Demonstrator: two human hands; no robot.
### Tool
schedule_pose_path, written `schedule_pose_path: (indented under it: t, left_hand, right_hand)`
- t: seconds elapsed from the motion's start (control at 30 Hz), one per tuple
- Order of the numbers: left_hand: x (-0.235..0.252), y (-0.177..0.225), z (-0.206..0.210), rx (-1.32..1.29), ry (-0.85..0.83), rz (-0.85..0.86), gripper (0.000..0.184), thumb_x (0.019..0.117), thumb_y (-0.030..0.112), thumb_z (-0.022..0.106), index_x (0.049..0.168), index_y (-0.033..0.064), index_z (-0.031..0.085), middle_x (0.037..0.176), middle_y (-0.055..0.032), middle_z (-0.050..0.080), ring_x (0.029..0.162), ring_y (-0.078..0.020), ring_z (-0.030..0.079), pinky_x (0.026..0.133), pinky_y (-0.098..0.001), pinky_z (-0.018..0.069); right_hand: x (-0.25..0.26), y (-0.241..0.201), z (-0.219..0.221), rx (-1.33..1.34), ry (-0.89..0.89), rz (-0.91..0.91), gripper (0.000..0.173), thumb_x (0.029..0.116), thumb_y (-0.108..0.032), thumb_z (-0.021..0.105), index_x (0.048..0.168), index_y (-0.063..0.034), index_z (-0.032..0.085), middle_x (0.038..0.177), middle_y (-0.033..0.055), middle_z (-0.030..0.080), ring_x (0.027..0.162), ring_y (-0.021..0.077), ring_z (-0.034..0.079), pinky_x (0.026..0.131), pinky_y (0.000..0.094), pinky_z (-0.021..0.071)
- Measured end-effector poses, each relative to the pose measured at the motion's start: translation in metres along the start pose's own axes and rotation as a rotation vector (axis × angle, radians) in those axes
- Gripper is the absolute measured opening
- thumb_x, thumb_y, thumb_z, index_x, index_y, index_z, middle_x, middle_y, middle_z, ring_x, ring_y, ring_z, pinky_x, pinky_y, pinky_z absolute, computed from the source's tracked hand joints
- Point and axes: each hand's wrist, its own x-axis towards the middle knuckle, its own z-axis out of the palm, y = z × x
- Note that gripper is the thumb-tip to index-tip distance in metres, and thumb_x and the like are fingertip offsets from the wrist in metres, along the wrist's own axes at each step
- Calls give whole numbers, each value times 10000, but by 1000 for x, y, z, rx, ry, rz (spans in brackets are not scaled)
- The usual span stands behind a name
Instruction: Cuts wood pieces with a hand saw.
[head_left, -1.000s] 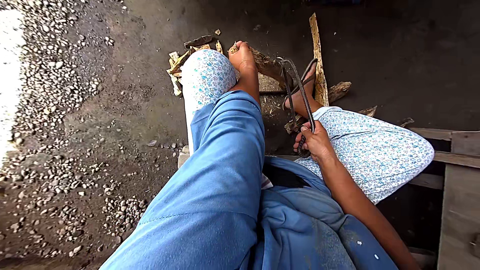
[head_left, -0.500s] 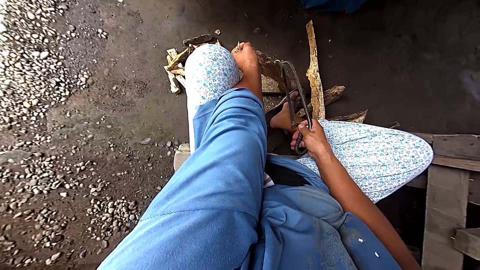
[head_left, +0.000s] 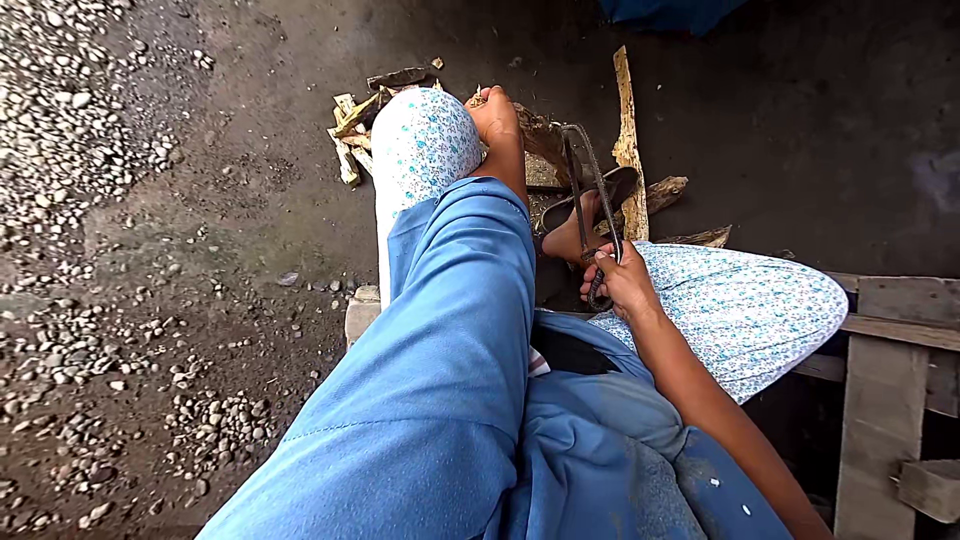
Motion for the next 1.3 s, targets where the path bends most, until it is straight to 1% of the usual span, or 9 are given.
schedule_pose_path:
  t: [0.07,0.37,0.57,0.73,0.87,0.97,1.1,1.2,1.3]
  left_hand:
    - [0,0,0,2,9,-5,149,1019,121,599,1123,22,636,936,-118,642,855,-202,630,795,-368,533]
    - [-2,2,4,11,1,0,165,1022,109,586,1154,20,628,954,-122,643,876,-205,628,805,-368,528]
    - [-2,1,7,13,4,27,76,1020,103,578,1003,40,617,835,-85,603,790,-181,603,744,-359,517]
    - [-1,1,6,14,9,23,72,1015,99,577,981,46,613,840,-85,596,793,-184,600,745,-366,514]
    - [0,2,5,26,18,-1,92,1025,125,575,1042,43,611,887,-97,608,837,-193,611,778,-373,522]
    - [5,-3,5,-5,37,13,86,1014,111,585,959,53,616,828,-86,598,770,-181,604,722,-362,521]
    - [7,-4,4,-15,28,15,88,1011,101,594,942,51,617,817,-85,599,764,-180,603,724,-355,520]
    - [4,0,4,-22,-7,-5,126,1025,122,605,1104,24,615,922,-111,625,840,-193,624,776,-356,537]
    - [5,-2,3,-55,-9,-8,127,1019,112,615,1107,21,604,900,-106,618,812,-179,622,758,-336,538]
  right_hand:
    - [0,1,0,-13,0,0,160,1126,-152,416,1251,-51,412,690,91,580,511,201,639,509,348,596]
    - [-1,0,0,-70,12,-19,162,1124,-147,419,1250,-46,416,679,84,577,503,184,627,515,335,588]
    - [0,-2,2,-156,13,-33,192,1127,-156,414,1278,-39,405,704,90,570,514,182,626,529,334,591]
    - [2,-5,4,-219,8,-39,193,1127,-170,417,1277,-49,406,710,85,569,518,176,623,533,330,587]
    - [1,-8,7,-286,10,-40,218,1127,-180,423,1298,-45,408,718,82,570,528,172,622,539,331,581]
    - [2,-8,9,-336,12,-42,218,1126,-181,422,1294,-44,404,723,89,569,533,180,625,549,345,585]
    - [4,-3,9,-279,-3,-30,221,1128,-221,431,1266,-49,419,688,81,567,517,174,625,531,333,585]
    - [8,1,8,-219,-17,-22,245,1129,-263,427,1236,-43,436,644,78,566,483,174,621,501,327,583]
    - [9,2,6,-215,-25,-14,204,1129,-233,424,1205,-44,441,632,81,561,477,178,618,499,325,580]
